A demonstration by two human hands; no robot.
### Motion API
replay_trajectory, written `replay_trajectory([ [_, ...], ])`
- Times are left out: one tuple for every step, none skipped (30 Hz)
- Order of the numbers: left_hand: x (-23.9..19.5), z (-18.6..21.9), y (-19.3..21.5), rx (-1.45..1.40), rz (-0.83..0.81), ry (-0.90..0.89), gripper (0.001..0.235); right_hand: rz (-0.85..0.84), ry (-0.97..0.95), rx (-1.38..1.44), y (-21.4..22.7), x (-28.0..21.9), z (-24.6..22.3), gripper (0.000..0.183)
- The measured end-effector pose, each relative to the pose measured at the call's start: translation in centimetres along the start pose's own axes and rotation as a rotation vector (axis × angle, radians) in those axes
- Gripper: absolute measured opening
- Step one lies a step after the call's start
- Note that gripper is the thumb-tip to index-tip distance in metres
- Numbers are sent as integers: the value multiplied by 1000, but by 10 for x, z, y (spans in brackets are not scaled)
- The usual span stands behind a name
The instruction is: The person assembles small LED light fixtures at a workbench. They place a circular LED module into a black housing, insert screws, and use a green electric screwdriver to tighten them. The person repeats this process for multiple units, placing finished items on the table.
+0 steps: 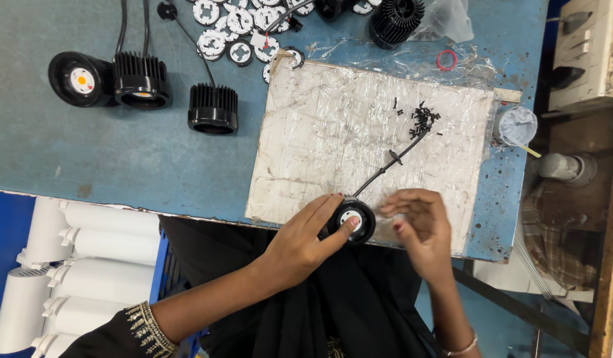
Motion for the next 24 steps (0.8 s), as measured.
replay_trajectory([
  [-1,-1,0,3,-5,2,42,95,-10,-39,5,-1,5,27],
  [-2,-1,-1,-2,-5,0,41,191,-22,-78,9,-2,9,20],
  [-3,-1,-1,-8,-4,-2,41,286,-33,-118,13,-2,13,14],
  [-4,-2,-1,-14,-4,-3,40,286,-33,-135,12,-1,15,12],
  [-5,-2,-2,-22,-5,-6,40,285,-33,-153,12,0,16,10],
  [-6,-3,-2,-29,-7,-8,40,283,-32,-171,11,2,16,9],
  [-7,-4,-2,-35,-7,-10,40,281,-32,-175,10,3,16,8],
  [-8,-4,-3,-32,-3,-14,40,279,-32,-179,9,4,15,8],
  [-9,-5,-3,-29,2,-17,40,275,-31,-184,7,4,13,8],
  [-9,-5,-3,-25,7,-20,40,271,-31,-182,6,5,12,8],
  [-10,-5,-4,-25,12,-23,39,268,-29,-181,6,5,11,9],
  [-10,-5,-5,-24,17,-26,38,266,-27,-180,5,6,9,9],
  [-10,-6,-5,-24,22,-30,37,274,-43,-189,5,7,9,11],
  [-11,-6,-5,-23,23,-36,37,282,-59,-197,4,8,9,12],
  [-11,-6,-5,-22,24,-42,38,290,-74,-204,4,9,10,14],
  [-12,-6,-5,-21,25,-48,38,294,-84,-227,2,10,10,16],
  [-13,-6,-5,-23,30,-51,37,296,-92,-249,1,11,10,18],
  [-13,-6,-5,-26,36,-54,37,299,-101,-272,0,11,10,20],
  [-13,-5,-6,-26,43,-59,36,295,-91,-279,-2,13,8,21],
  [-14,-5,-6,-25,44,-59,36,291,-81,-286,-4,14,8,22],
  [-15,-5,-6,-24,46,-59,36,287,-72,-294,-5,16,6,24],
  [-16,-5,-6,-23,48,-58,36,270,-31,-374,-7,16,3,25],
  [-17,-5,-6,-22,52,-53,37,254,10,-452,-9,16,1,27],
  [-18,-5,-5,-21,56,-48,37,238,52,-531,-11,17,-1,29],
])
Point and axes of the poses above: each hand's wrist, its own x-axis towards the middle knuckle, its own y-axis out of the back of the hand, z = x × y, the point moved 5 cm from there along x, towards the middle knuckle, and after that the axes turned 14 degrees about z, right-handed, at the moved point
